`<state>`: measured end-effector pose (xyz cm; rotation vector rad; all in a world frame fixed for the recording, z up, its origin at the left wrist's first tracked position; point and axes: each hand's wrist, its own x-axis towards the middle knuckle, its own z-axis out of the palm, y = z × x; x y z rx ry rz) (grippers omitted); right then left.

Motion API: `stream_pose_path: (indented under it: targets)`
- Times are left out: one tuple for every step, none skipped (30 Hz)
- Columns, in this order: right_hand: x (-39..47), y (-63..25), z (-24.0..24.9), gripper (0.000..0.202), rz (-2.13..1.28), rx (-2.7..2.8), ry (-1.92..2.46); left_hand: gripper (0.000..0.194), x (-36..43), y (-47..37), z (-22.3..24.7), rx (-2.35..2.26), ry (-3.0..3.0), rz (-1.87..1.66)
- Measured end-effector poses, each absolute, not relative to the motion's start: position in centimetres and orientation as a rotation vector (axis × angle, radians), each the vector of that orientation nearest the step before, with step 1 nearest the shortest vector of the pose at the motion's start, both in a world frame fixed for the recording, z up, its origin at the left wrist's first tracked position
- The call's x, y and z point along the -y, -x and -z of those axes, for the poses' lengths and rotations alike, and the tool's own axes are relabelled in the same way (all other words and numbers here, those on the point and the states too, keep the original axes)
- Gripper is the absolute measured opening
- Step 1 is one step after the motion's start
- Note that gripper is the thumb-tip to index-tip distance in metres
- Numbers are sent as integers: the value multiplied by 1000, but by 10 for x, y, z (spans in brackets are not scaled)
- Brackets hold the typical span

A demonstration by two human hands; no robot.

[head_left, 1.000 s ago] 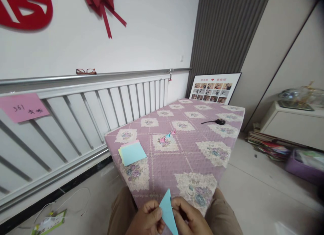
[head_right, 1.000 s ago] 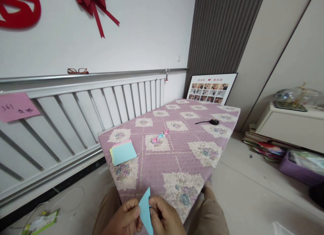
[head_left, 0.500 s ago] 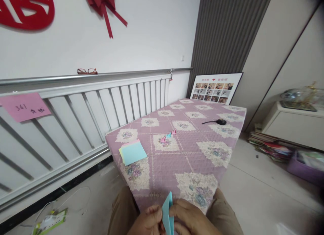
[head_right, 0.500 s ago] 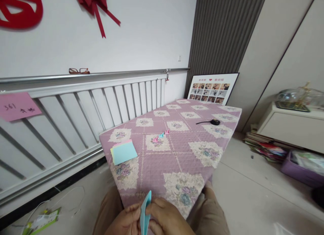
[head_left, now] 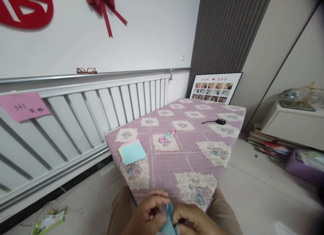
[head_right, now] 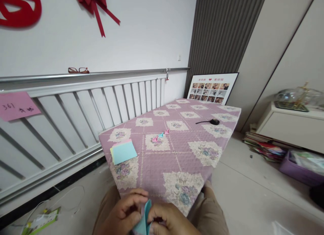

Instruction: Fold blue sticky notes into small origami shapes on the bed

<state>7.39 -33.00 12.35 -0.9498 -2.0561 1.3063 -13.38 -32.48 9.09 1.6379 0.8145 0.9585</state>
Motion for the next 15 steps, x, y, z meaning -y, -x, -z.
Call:
stream_pose_path:
  targets:
    - [331, -75, -122, 4, -1332, 2018, 964, 31, 324, 132, -95, -781, -1649, -930]
    - [332, -76, -121, 6, -1365, 1977, 973, 30, 323, 131, -99, -762, -1648, -899]
    - [334, -77, -120, 9, -1412, 1930, 980, 28, 323, 129, -103, -763, -1634, -865]
    - [335, -77, -118, 13, -1469, 1877, 988, 25, 323, 127, -106, -779, -1605, -828]
    - [336, -77, -117, 17, -1534, 1821, 993, 21, 323, 126, -109, -798, -1558, -788]
    - [337, -76, -115, 21, -1601, 1759, 995, 19, 323, 125, -110, -816, -1501, -747]
    - [338, -75, -113, 25, -1671, 1689, 993, 17, 323, 125, -111, -826, -1447, -707]
    - [338, -73, -112, 28, -1738, 1614, 985, 16, 323, 125, -111, -832, -1400, -677]
    - [338, -71, -110, 31, -1797, 1539, 973, 15, 323, 125, -111, -835, -1366, -667]
    - [338, -69, -108, 33, -1850, 1469, 955, 14, 323, 124, -109, -840, -1343, -666]
    - [338, -67, -107, 34, -1893, 1406, 936, 13, 323, 124, -107, -850, -1323, -666]
    - [337, -64, -105, 35, -1927, 1349, 911, 13, 322, 124, -104, -860, -1292, -666]
    - [337, -63, -104, 37, -1956, 1303, 882, 13, 322, 124, -102, -857, -1247, -670]
    - [336, -61, -102, 40, -1985, 1268, 852, 14, 322, 123, -99, -846, -1194, -682]
    - [336, -60, -100, 42, -2022, 1236, 819, 16, 323, 123, -96, -823, -1142, -700]
